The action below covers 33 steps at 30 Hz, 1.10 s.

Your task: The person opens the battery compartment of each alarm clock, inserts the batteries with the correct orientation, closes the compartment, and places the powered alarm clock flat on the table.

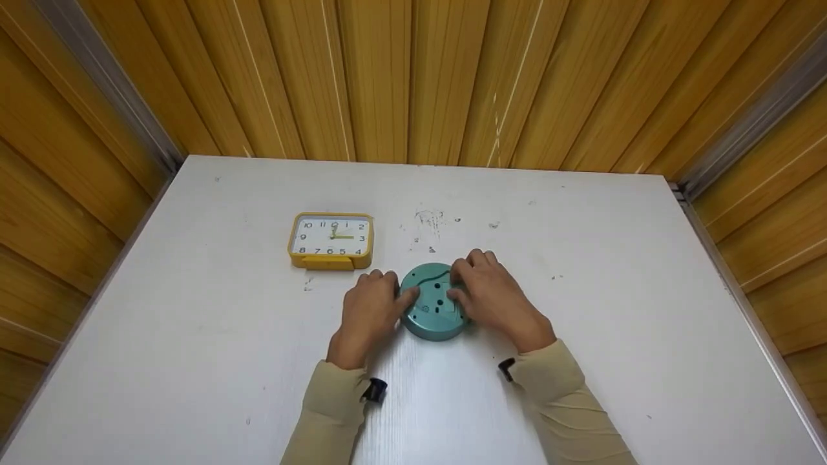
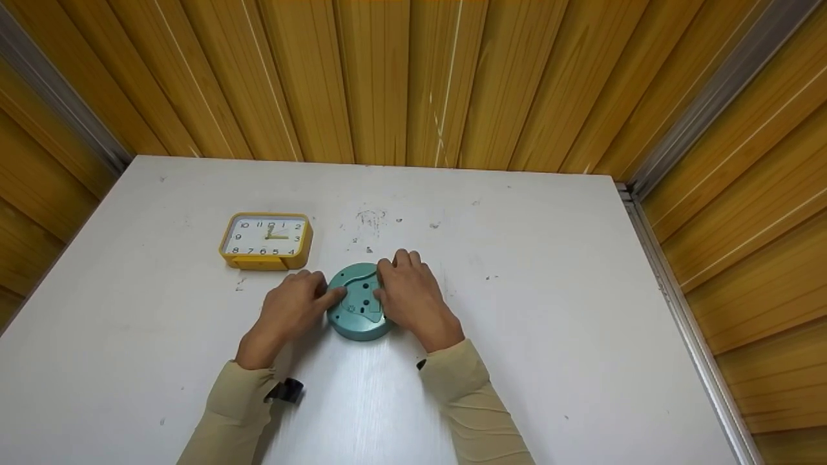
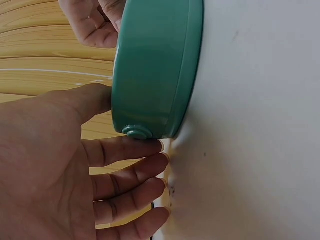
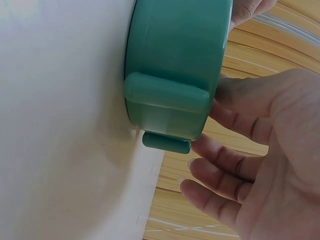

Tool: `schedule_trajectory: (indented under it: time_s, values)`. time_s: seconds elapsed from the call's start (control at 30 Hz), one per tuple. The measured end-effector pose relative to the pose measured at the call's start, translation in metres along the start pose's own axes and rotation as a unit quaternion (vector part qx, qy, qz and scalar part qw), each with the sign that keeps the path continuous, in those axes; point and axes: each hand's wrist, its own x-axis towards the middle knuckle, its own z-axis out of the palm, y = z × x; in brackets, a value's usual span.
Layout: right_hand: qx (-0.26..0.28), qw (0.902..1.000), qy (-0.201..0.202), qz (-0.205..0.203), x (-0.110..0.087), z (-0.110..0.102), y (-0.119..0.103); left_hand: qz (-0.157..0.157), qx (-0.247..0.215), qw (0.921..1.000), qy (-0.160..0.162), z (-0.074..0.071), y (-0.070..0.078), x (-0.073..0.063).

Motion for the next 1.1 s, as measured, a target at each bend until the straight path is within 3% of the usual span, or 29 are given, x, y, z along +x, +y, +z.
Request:
schedule_trajectory:
  time_s: [0.53, 1.1]
  values:
    - [0.024, 0.9995, -0.016, 0.016, 0.0022, 0.0019, 0.0016, -0.012, -0.013, 0.9998, -0.013, 0.0, 0.0003, 0.0009]
    - [0.027, 0.9993, -0.014, 0.021, 0.0006, 0.0, 0.0024, -0.01, -0.003, 0.9999, 0.0, -0.0008, 0.0019, -0.0004]
